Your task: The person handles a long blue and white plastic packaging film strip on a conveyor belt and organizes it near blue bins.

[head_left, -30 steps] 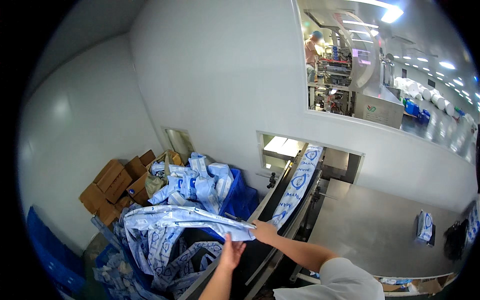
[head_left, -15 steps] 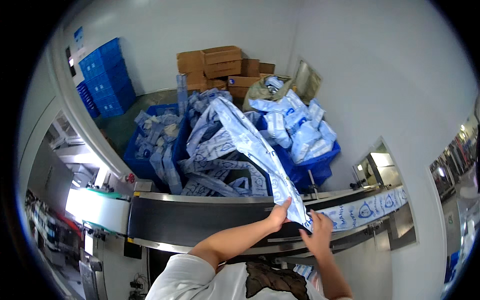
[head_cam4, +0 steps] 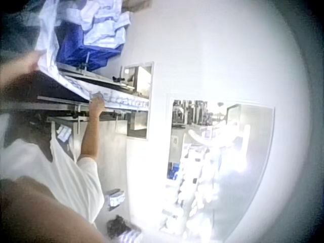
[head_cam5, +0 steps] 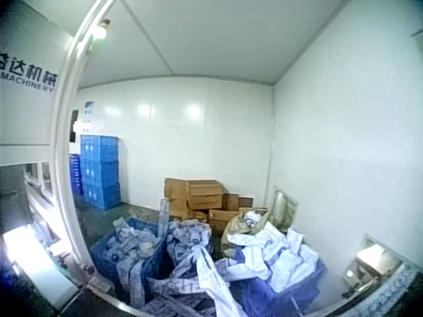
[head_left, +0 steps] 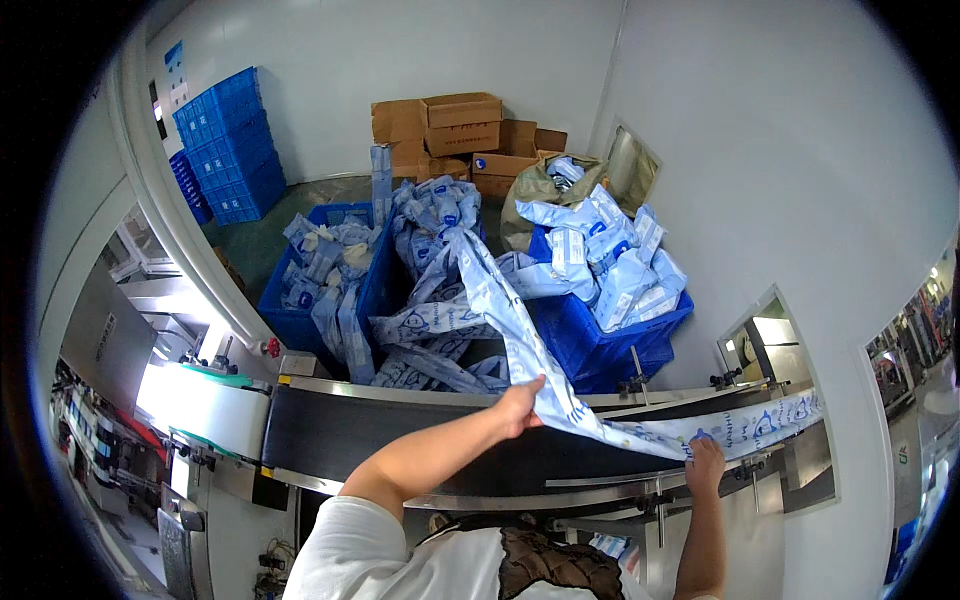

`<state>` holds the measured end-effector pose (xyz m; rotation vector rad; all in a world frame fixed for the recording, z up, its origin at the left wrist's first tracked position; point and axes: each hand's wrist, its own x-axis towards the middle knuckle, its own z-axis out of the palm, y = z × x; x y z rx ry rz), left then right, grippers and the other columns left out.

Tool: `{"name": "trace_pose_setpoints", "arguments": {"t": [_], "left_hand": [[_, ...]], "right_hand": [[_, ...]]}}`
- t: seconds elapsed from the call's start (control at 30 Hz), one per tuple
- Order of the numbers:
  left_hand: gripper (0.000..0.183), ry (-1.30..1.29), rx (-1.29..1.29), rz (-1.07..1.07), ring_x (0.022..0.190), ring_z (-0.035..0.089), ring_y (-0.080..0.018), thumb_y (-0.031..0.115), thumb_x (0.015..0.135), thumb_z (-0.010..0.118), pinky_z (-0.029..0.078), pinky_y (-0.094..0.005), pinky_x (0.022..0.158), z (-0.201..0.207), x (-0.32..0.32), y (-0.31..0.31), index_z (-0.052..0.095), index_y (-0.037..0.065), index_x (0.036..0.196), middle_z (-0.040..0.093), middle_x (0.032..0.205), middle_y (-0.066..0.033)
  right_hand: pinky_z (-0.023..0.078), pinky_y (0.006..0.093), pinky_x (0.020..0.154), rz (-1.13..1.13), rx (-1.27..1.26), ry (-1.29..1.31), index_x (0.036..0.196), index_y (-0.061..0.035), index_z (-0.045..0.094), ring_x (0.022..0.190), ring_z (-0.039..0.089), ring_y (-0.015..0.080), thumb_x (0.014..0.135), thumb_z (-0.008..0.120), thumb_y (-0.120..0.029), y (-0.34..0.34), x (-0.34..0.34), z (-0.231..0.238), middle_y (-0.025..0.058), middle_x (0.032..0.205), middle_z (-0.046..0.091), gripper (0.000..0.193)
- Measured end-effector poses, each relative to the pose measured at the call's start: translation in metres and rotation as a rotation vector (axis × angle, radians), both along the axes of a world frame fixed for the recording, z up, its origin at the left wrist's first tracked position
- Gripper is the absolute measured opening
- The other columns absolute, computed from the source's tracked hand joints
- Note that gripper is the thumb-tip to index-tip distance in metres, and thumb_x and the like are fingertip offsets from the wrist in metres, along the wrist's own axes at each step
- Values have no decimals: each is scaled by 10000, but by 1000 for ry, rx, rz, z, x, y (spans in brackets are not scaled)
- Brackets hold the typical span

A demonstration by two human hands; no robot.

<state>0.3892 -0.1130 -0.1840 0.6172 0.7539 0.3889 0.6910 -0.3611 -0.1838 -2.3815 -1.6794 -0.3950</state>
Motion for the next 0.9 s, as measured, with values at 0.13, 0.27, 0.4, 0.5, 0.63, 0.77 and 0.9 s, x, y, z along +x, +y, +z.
{"name": "trace_pose_setpoints", "arguments": {"t": [0.13,0.27,0.4,0.5,0.63,0.77,0.9], "left_hand": [[314,65,-17,157,695,632,-162,328,918,393,528,-271,538,-14,18,45,522,66,1033,628,869,-52],[641,-234,68,328,919,533,-140,605,840,369,416,-279,705,-18,33,38,461,58,1162,574,1036,-43],[699,-215,19,-16,1024,478,-123,691,774,383,378,-272,811,-17,55,-16,423,152,1216,509,1161,-5],[592,-230,-38,-142,1039,484,-135,576,807,477,387,-296,842,-22,77,-63,419,155,1218,508,1161,-4],[459,-195,-99,18,1011,530,-189,362,830,579,430,-366,853,-48,94,-89,437,108,1185,530,1126,-46],[328,-53,-71,145,986,544,-275,228,907,422,467,-437,817,-31,72,-86,405,35,1172,520,1102,-128],[295,-33,0,127,931,565,-222,289,912,402,456,-386,738,-46,37,-71,466,74,1104,561,1046,-92]], "right_hand": [[416,430,675,41,11,32,778,-49,551,817,526,350,630,575,-171,13,-7,4,151,797,557,193],[408,441,625,-102,35,272,705,-10,562,738,548,374,714,570,-258,21,-20,-9,192,715,569,248],[418,452,614,-264,72,402,675,-14,568,669,562,363,765,556,-291,36,-57,-3,178,692,578,292],[413,453,605,-210,74,446,695,-26,582,679,563,369,782,545,-326,46,-73,0,182,699,583,315],[424,450,605,-182,-9,333,686,-35,580,696,575,353,761,551,-329,47,-90,4,178,685,581,305],[427,439,569,-102,98,342,634,-60,557,602,570,321,685,614,-283,55,-121,10,133,629,571,235],[405,415,704,140,213,347,886,-89,564,791,527,292,685,616,-240,49,-140,11,101,808,528,257]]}}
